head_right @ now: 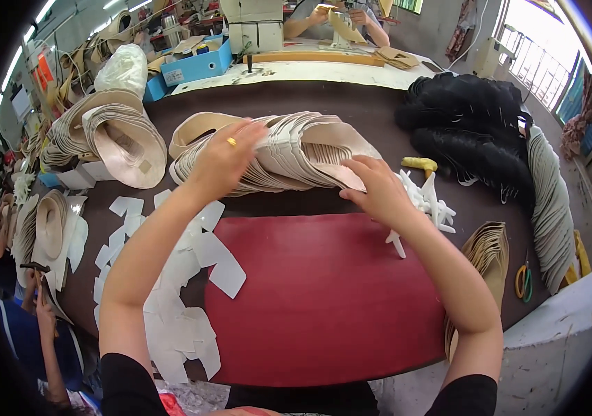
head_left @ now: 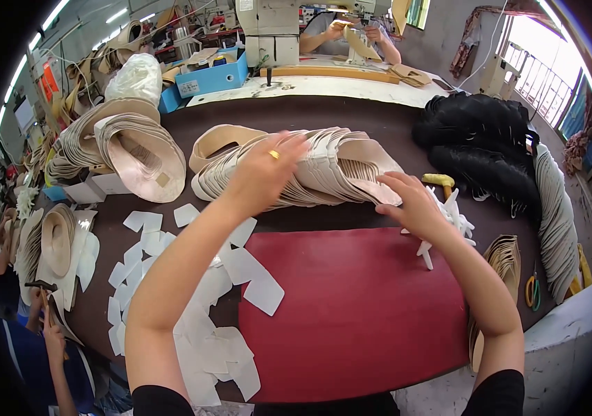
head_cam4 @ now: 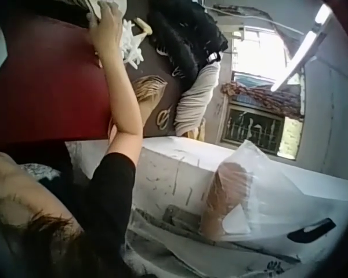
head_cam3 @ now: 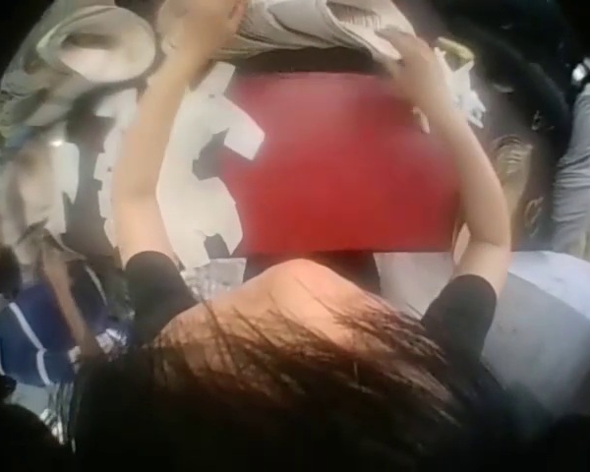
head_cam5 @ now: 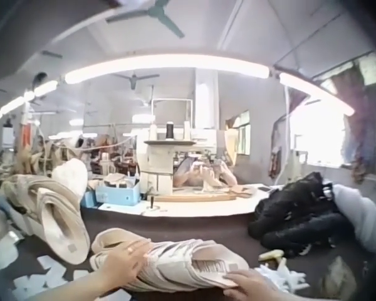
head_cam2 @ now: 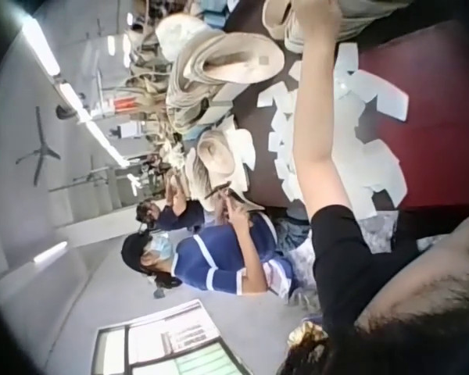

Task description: Assembling and attaching lining components to shoe uppers at a factory workstation.

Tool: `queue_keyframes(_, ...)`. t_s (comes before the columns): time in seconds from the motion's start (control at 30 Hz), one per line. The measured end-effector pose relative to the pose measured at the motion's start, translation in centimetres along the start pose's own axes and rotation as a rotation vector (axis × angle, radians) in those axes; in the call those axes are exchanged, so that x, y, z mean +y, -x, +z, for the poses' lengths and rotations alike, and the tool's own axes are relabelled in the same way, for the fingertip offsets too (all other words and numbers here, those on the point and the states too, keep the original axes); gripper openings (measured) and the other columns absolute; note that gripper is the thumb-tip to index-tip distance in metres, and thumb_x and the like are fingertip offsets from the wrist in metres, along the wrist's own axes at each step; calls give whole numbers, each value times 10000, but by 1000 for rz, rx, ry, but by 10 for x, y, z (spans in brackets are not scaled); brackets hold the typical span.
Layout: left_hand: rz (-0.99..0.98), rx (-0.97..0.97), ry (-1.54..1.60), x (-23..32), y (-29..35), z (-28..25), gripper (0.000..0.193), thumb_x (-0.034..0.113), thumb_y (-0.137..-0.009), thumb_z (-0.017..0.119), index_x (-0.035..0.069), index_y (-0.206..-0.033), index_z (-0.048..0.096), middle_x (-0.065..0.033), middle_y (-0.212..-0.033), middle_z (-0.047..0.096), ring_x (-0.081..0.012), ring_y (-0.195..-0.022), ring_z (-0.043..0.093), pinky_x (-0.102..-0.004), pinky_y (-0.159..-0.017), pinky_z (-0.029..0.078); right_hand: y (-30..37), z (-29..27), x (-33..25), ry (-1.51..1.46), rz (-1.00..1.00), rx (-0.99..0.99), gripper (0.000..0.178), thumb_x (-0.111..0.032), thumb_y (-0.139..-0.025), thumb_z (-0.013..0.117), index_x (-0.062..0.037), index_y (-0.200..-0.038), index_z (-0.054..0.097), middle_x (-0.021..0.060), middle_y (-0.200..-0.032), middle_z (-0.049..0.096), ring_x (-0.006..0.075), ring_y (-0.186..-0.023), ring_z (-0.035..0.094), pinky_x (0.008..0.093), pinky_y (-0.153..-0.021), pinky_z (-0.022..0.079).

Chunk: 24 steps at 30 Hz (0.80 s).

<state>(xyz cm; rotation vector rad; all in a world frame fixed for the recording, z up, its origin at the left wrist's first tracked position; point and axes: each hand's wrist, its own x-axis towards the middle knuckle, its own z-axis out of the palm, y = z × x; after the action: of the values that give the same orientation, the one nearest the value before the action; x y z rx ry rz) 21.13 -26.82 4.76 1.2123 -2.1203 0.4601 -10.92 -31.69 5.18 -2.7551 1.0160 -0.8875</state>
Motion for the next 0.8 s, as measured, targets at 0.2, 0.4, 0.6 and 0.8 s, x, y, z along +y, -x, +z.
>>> queue_keyframes(0.2,224,-159,-241,44,-8,28,449,178,-891,593,141,-1335,532,-22,-1461,484,-259,-1393,388,-481,-1120,315,-59,1,45,-268,244,-544,300,-108,-778,736,-63,-1075,728,48,-984,723,188,-810,627,275,-772,492)
queue_keyframes(0.4,215,-217,-187,47,-1,25,465,108,-873,596,137,-1334,546,-32,-1482,458,-265,-1410,358,-479,-1148,287,-56,12,59,-386,280,-507,238,-114,-798,726,-56,-1028,746,26,-867,719,143,-714,591,248,-709,485)
queue_keyframes(0.6,180,-214,-159,55,-4,18,428,69,-853,595,118,-1279,586,-67,-1478,458,-275,-1401,370,-480,-1147,289,-55,20,40,-289,166,-433,240,-163,-807,713,-63,-1022,750,56,-844,714,187,-710,604,285,-722,496)
queue_keyframes(0.8,145,-211,-105,59,-2,19,413,41,-841,595,114,-1248,605,-84,-1480,451,-279,-1401,369,-486,-1150,283,-68,20,50,-245,166,-447,224,-144,-819,694,-36,-1012,731,63,-846,714,204,-716,624,323,-733,508)
